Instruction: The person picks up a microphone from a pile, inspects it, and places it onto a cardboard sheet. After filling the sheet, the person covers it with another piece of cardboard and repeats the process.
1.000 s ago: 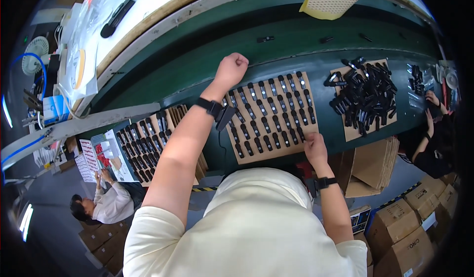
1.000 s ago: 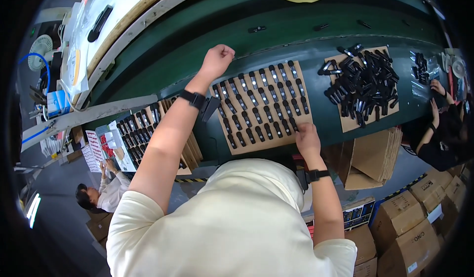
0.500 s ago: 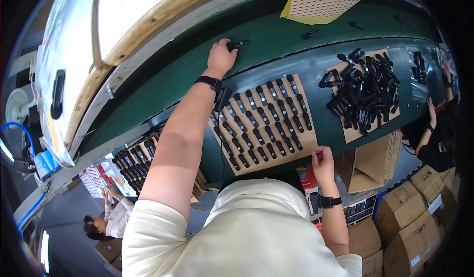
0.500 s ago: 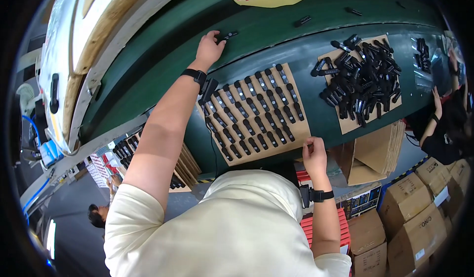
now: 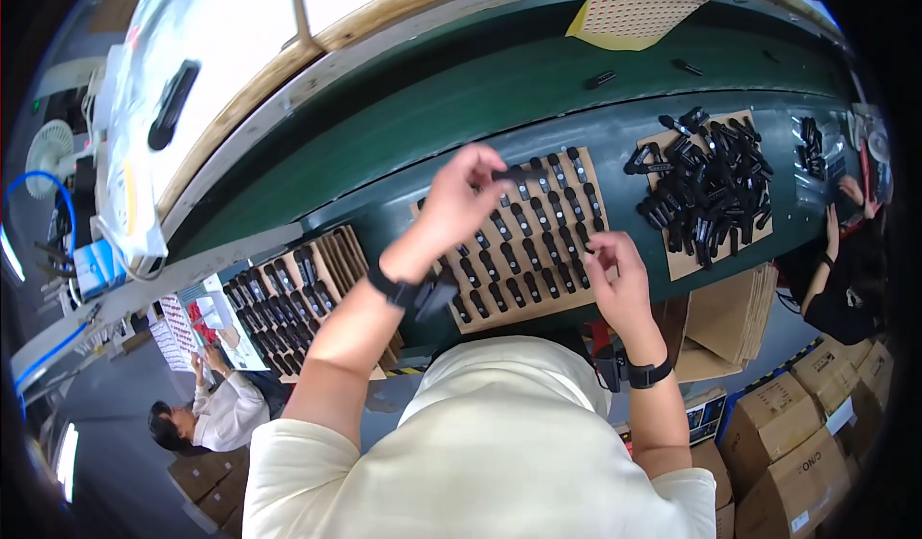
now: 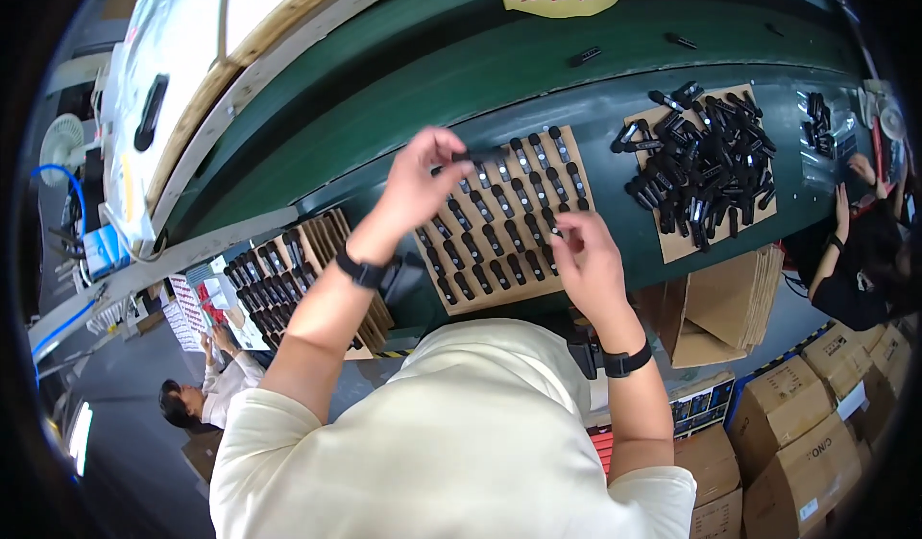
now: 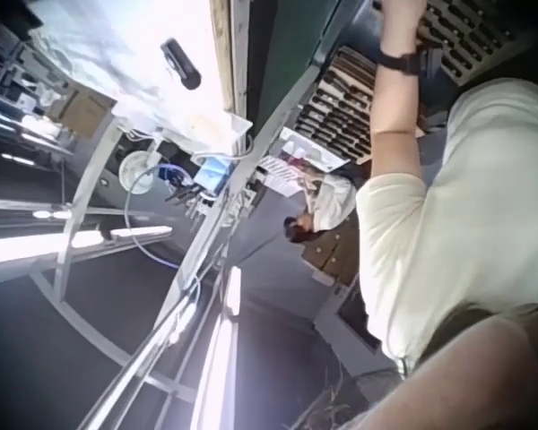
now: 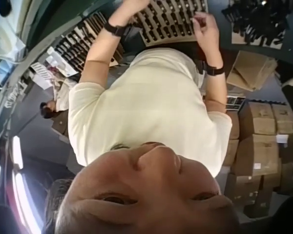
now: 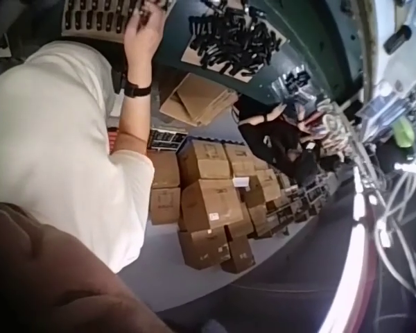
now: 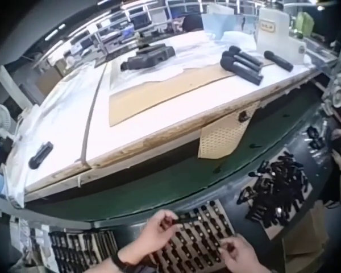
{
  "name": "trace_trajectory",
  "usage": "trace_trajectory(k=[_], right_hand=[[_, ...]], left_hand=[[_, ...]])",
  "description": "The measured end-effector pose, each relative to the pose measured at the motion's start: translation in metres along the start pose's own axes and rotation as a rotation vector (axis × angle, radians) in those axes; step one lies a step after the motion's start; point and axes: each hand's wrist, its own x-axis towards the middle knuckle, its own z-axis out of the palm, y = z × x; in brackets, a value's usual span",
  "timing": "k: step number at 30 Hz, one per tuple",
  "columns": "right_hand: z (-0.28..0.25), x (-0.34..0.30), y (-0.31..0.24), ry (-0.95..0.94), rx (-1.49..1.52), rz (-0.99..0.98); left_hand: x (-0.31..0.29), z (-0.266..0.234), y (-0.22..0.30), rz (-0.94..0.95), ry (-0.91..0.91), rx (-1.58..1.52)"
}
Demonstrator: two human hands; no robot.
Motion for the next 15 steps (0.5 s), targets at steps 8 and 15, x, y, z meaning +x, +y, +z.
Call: trace_trajectory(k=[8,15], right_hand=[[0.001,-0.010,-0.071,-0.285,0.461,-0.053],[-0.010,-0.042,-0.099,-0.228,0.273,-0.364]], left_hand=[[-0.106,-0.009,0.067,0.350,-0.041,0.014],[-0.149,-0.007,0.100,0.377,-0.008,0.065]])
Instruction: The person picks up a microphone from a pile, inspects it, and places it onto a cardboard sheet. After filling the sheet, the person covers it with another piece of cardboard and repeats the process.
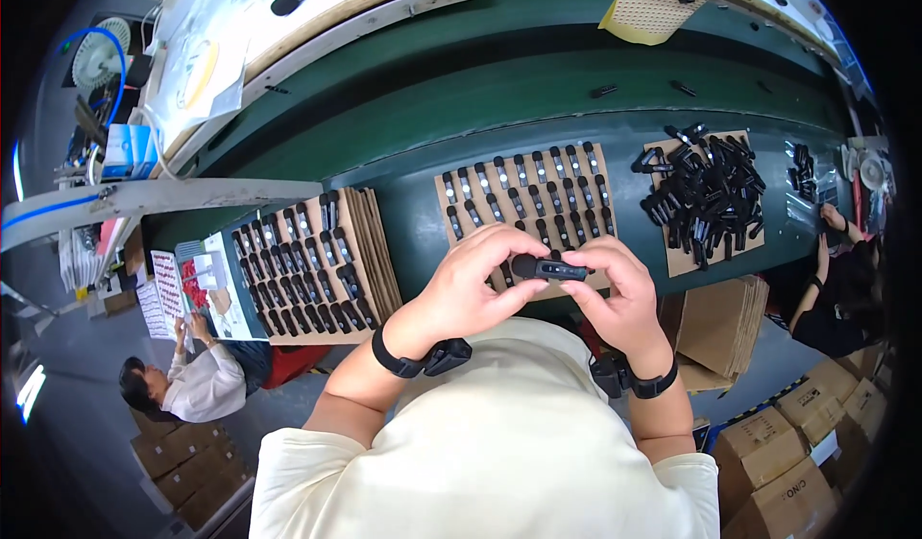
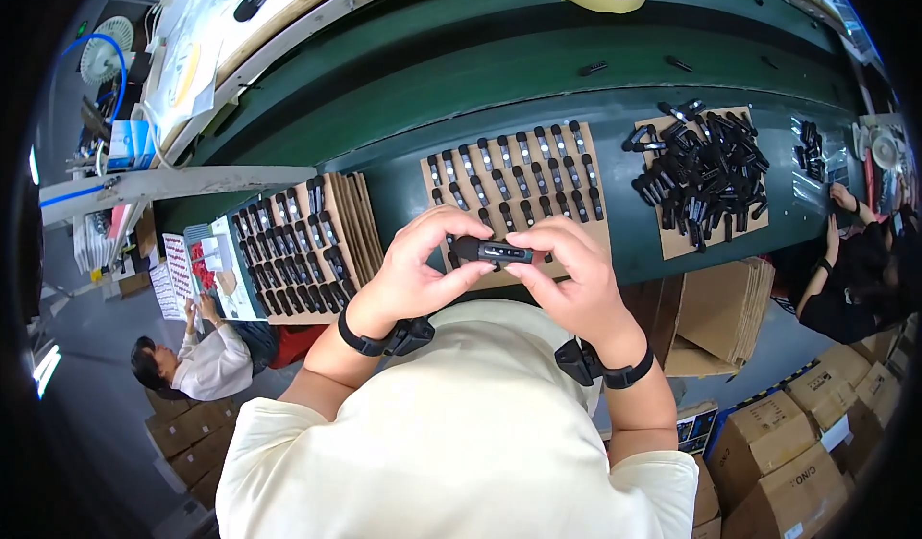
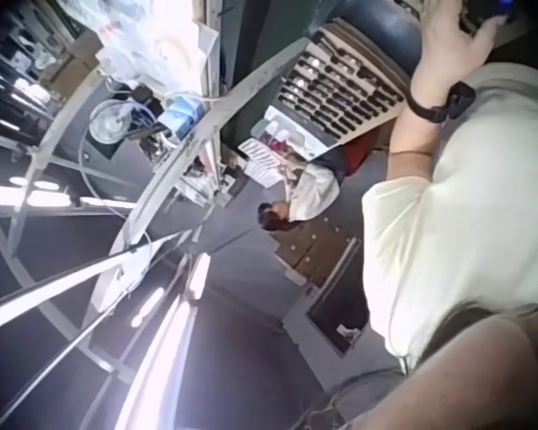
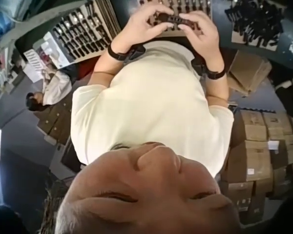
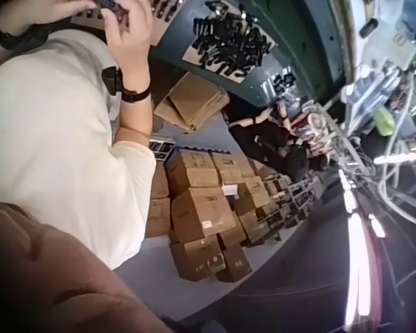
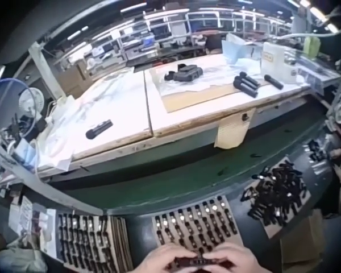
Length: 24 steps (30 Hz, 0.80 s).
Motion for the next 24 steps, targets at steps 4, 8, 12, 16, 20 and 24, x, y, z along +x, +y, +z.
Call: trace_trajectory(k=[4,8,12,16,20,24], right_hand=[[0.006,-0.007,-0.015,0.034,-0.051,-0.102],[0.008,-0.014,-0.022,0.044,-0.063,-0.137],[0.010,-0.017,-0.030,0.051,-0.064,-0.134],[0.010,-0.021,-0.029,0.045,-0.051,-0.116],[0.009,-0.024,-0.023,0.072,-0.068,-0.152],[0.008,-0.023,-0.023,0.114,-0.115,-0.189]], left_hand=[[-0.010,0.000,0.010,0.077,-0.022,0.016],[-0.016,-0.003,0.015,0.150,-0.035,0.032],[-0.018,-0.003,0.020,0.208,-0.027,0.059],[-0.019,-0.002,0.022,0.255,-0.015,0.078],[-0.021,0.004,0.026,0.105,0.026,0.005],[-0.024,0.003,0.022,-0.088,0.022,-0.169]])
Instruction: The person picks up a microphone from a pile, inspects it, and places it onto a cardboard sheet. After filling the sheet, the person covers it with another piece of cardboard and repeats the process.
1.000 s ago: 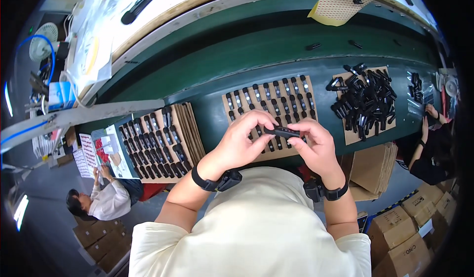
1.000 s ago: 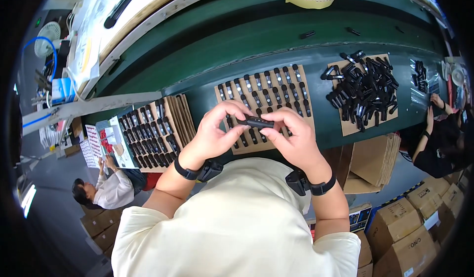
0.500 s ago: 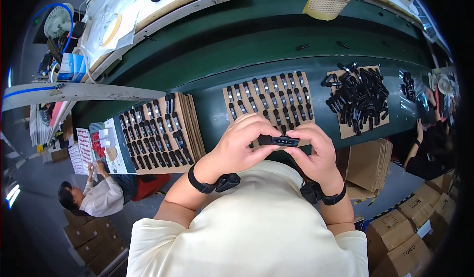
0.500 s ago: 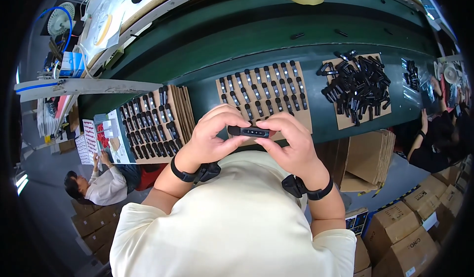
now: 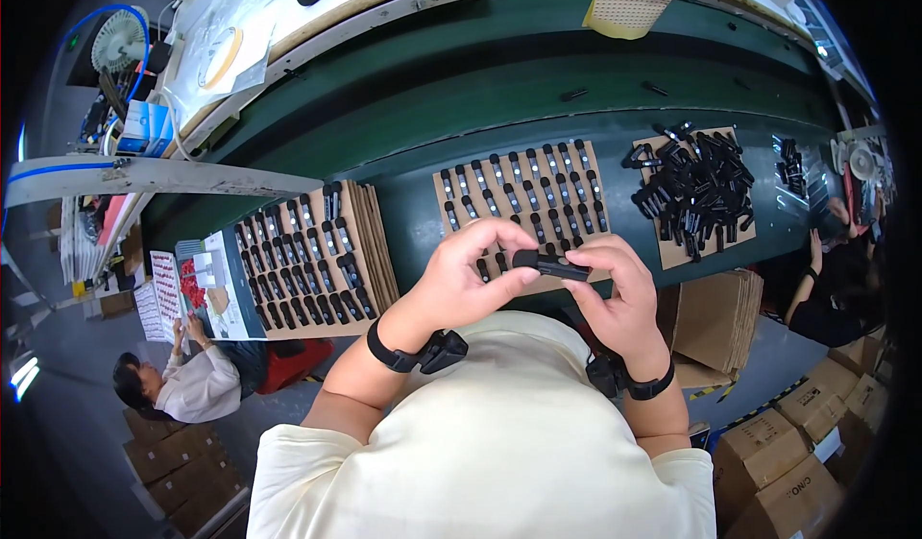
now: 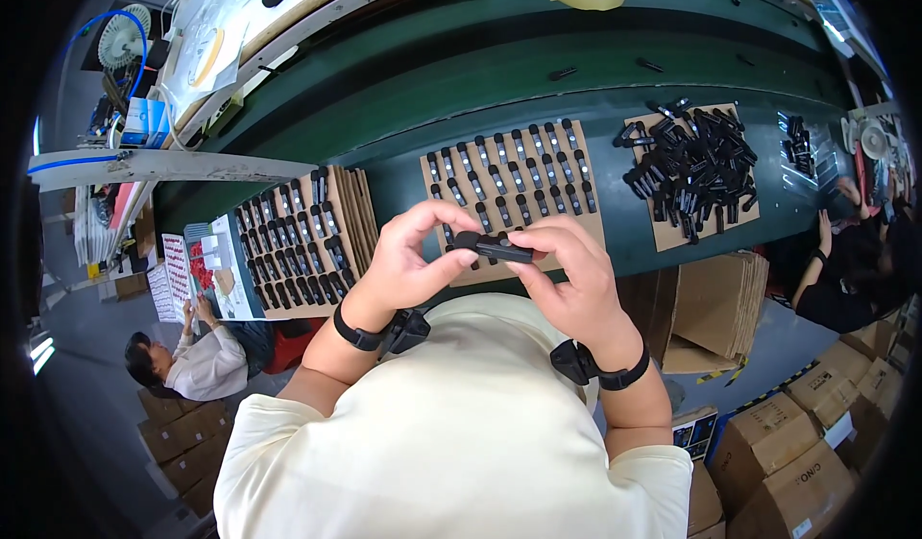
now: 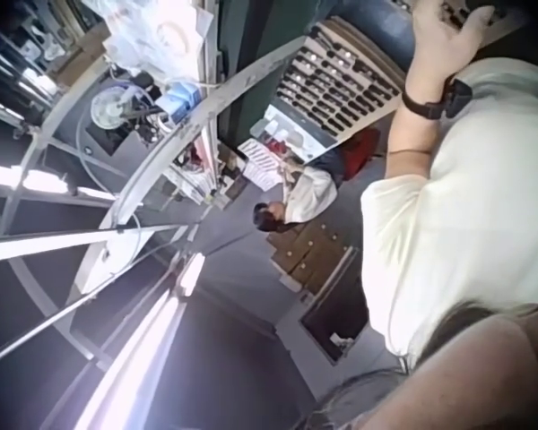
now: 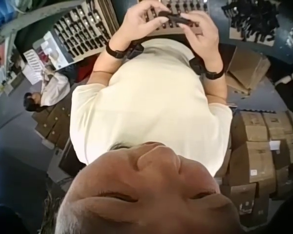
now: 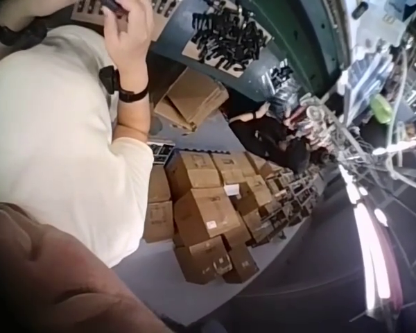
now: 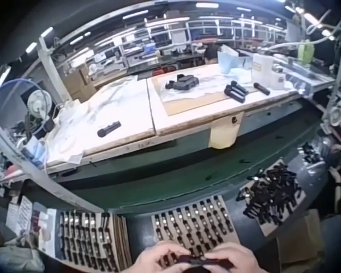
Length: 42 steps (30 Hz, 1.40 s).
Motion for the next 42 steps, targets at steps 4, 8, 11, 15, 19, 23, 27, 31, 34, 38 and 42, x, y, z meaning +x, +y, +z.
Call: trace_trajectory(k=[4,8,11,15,19,23,27,31,34,38,42], right_hand=[[-0.003,0.004,-0.004,-0.054,-0.115,0.016],[-0.001,-0.001,0.010,-0.075,-0.193,0.074],[-0.002,-0.015,0.042,-0.045,-0.246,0.236],[-0.016,-0.058,0.119,-0.022,-0.433,0.568],[-0.020,-0.108,0.183,-0.078,-0.601,0.723],[-0.012,-0.118,0.207,-0.146,-0.695,0.849],[-0.007,-0.117,0.225,-0.179,-0.729,0.937],[-0.003,-0.115,0.233,-0.160,-0.708,0.966],[-0.001,-0.115,0.233,-0.152,-0.686,0.971],[-0.007,-0.117,0.228,-0.157,-0.670,1.000],[-0.018,-0.119,0.219,-0.164,-0.637,1.012]], left_hand=[[0.005,-0.002,-0.009,0.081,-0.053,0.080],[0.015,0.003,-0.016,0.150,-0.130,0.285],[0.020,0.008,-0.028,0.105,-0.125,0.340],[0.019,0.009,-0.054,-0.052,-0.044,0.284],[0.019,0.003,-0.069,-0.210,-0.019,0.217],[0.024,0.001,-0.079,-0.268,-0.011,0.211],[0.034,-0.002,-0.085,-0.293,0.016,0.204],[0.052,-0.006,-0.094,-0.331,0.037,0.202],[0.070,-0.011,-0.106,-0.351,0.065,0.171],[0.112,-0.014,-0.135,-0.330,0.074,0.179],[0.159,-0.023,-0.189,-0.353,0.101,0.267]])
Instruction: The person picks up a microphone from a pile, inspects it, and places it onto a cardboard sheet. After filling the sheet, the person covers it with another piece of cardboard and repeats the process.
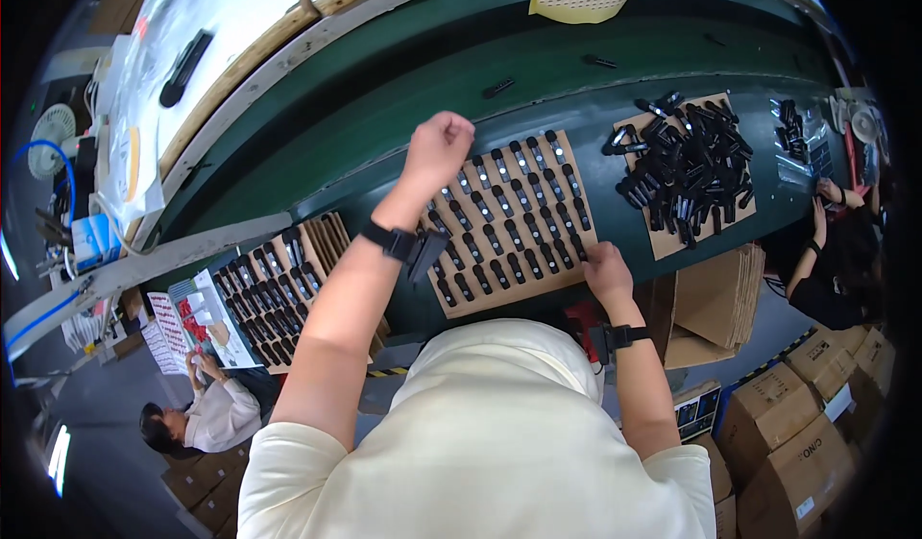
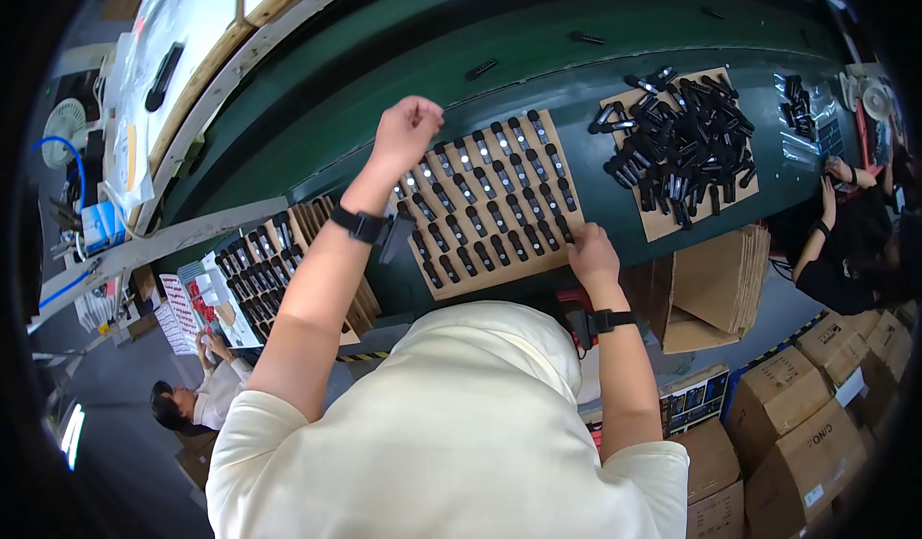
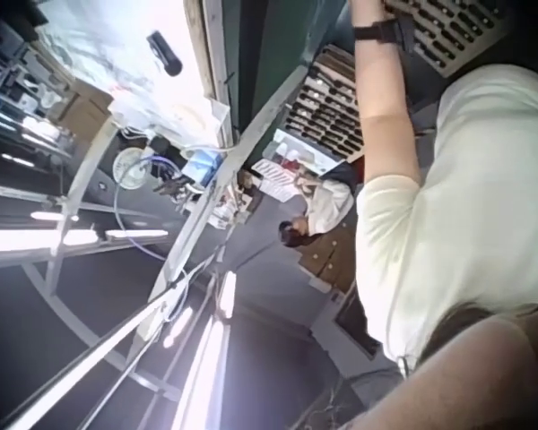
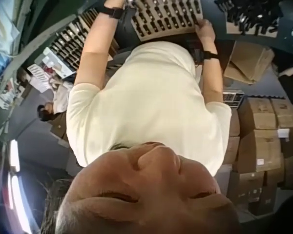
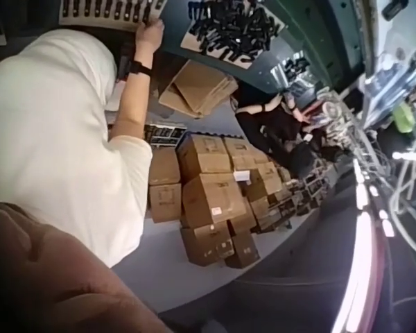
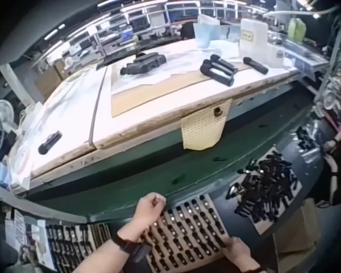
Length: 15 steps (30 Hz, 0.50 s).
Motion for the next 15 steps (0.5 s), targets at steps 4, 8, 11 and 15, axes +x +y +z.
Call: trace_trajectory(k=[4,8,11,15], right_hand=[[-0.010,-0.008,0.012,0.037,0.093,-0.027],[-0.017,-0.018,0.021,0.091,0.182,-0.030],[-0.018,-0.023,0.024,0.106,0.222,-0.010],[-0.017,-0.026,0.022,0.112,0.263,0.006]], left_hand=[[0.055,0.015,-0.039,-0.016,0.058,0.101],[0.086,0.034,-0.065,-0.095,0.103,0.155],[0.100,0.048,-0.082,-0.111,0.149,0.230],[0.111,0.055,-0.099,-0.086,0.183,0.390]])
